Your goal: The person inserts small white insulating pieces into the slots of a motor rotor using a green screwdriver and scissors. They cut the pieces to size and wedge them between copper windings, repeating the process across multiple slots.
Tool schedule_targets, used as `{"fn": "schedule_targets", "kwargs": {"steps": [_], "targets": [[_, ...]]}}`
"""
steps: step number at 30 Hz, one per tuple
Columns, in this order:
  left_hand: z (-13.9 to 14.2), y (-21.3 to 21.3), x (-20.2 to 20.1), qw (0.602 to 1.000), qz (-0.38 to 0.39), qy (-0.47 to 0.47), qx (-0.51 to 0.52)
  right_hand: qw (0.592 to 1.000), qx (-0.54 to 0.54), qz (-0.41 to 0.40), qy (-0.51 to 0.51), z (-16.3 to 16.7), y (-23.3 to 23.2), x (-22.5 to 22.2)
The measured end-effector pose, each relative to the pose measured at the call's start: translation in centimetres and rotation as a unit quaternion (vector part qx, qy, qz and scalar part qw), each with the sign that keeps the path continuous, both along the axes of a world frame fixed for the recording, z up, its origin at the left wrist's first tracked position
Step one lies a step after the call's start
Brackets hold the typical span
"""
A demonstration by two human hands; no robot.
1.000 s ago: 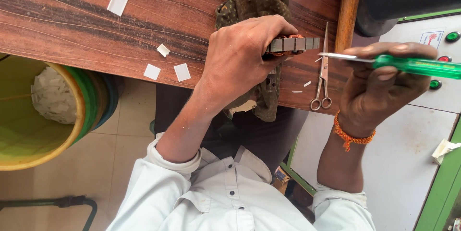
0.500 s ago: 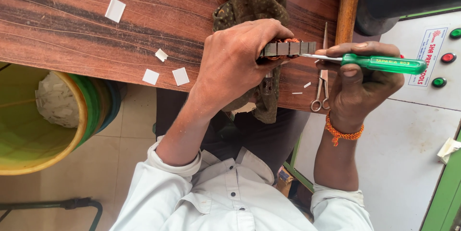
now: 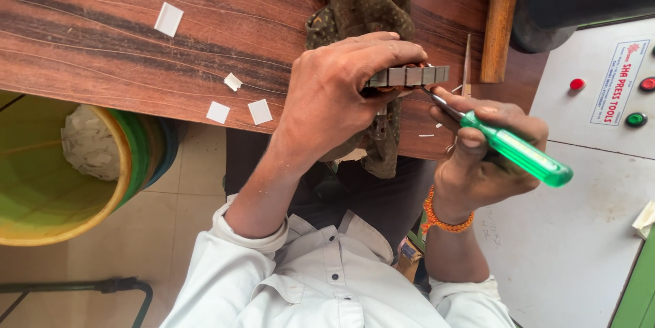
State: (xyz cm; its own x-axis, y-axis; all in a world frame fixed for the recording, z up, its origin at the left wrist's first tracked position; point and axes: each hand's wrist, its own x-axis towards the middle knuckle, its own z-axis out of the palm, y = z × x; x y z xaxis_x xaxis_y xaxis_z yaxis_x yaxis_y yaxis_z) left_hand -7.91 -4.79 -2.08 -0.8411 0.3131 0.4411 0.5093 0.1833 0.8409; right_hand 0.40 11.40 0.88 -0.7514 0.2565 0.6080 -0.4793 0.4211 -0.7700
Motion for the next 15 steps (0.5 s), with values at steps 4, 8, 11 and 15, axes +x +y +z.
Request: {"fn": "schedule_targets", "kwargs": {"steps": [4,8,11,15], "targets": [[0.0,0.3,0.2,1.000,0.015,0.000,0.000,0.999,0.007,-0.019,0.030,-1.4,-0.3,0.3],[0.0,0.5,0.3,1.000,0.018,-0.002,0.002,0.999,0.013,-0.005,0.031,-2.3,-0.2,0.9],[0.1,0.4,0.4,1.000,0.007,-0.016,0.012,1.000,0.005,0.009,0.021,-2.4,0.3,1.2],[0.3,0.2,0.0,0.999,-0.011,0.004,0.044,0.999,0.050,0.000,0.008,-2.1,0.8,1.3]]}}
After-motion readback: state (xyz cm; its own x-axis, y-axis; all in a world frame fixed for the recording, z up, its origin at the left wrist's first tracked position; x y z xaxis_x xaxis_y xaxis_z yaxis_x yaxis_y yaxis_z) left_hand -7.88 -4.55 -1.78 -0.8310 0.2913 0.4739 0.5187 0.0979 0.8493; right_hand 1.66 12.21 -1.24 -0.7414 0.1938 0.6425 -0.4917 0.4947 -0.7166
